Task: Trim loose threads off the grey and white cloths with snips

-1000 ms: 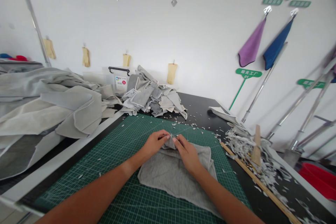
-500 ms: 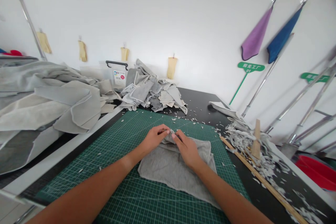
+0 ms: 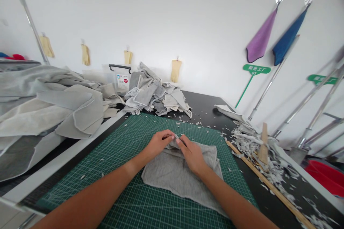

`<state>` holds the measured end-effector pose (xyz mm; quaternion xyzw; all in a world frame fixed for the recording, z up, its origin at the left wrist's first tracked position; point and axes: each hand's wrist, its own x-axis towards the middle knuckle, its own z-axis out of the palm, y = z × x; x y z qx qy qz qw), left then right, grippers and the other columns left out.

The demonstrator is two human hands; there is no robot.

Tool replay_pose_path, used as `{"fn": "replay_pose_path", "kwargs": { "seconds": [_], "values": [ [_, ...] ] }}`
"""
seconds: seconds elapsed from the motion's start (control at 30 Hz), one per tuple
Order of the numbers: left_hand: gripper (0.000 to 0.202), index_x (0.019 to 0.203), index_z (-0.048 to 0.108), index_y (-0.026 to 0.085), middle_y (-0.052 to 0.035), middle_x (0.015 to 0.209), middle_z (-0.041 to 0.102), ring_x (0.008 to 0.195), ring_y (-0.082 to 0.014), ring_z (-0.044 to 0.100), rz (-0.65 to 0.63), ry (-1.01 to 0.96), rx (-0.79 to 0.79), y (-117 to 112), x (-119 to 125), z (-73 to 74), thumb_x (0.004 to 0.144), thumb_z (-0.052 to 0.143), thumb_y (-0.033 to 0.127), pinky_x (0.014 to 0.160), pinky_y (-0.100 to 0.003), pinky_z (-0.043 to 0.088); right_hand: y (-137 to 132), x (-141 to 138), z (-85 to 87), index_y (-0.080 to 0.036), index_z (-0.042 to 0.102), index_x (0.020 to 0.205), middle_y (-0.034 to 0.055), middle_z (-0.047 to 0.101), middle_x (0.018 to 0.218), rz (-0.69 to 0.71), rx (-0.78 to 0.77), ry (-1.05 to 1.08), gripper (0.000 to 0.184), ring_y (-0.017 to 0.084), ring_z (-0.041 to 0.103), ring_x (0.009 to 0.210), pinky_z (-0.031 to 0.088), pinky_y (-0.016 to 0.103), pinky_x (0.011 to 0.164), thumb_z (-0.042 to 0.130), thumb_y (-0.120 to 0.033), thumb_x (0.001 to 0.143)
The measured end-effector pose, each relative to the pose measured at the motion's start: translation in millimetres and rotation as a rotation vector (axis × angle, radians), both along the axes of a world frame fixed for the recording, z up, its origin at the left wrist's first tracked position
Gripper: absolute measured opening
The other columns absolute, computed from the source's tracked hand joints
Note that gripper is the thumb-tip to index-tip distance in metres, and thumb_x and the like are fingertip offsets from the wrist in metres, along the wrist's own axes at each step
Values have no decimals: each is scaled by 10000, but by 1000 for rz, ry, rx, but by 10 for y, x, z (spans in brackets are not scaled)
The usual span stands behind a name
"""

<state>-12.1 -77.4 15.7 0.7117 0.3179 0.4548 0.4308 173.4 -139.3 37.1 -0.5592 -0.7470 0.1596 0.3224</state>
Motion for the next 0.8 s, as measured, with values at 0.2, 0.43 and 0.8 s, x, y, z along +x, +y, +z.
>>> {"fn": "replay_pose_path", "kwargs": {
  "seconds": [0.2, 0.43, 0.8],
  "values": [
    [220, 933, 709, 156, -44, 872, 703, 819, -167, 622, -7, -6, 8, -17, -4, 23, 898, 584, 333, 757, -260, 469, 14, 6, -29, -239, 449, 857, -41, 547, 713, 5, -7, -8, 356, 163, 543, 678, 276, 258, 610, 330, -524, 1034],
    [225, 937, 722, 150, -51, 874, 718, 822, -172, 637, -2, -7, 2, -11, -5, 6, 894, 600, 335, 755, -260, 473, 28, 7, -52, -241, 447, 862, -42, 556, 715, -2, -9, -15, 339, 159, 546, 678, 262, 253, 602, 341, -513, 1035],
    [210, 925, 747, 140, -60, 904, 743, 852, -179, 660, -13, -40, -37, -25, -5, 19, 877, 620, 301, 796, -265, 483, 22, 1, -60, -245, 454, 899, -42, 575, 727, 20, -18, -8, 306, 159, 563, 689, 267, 256, 611, 349, -496, 1039]
  ]
}}
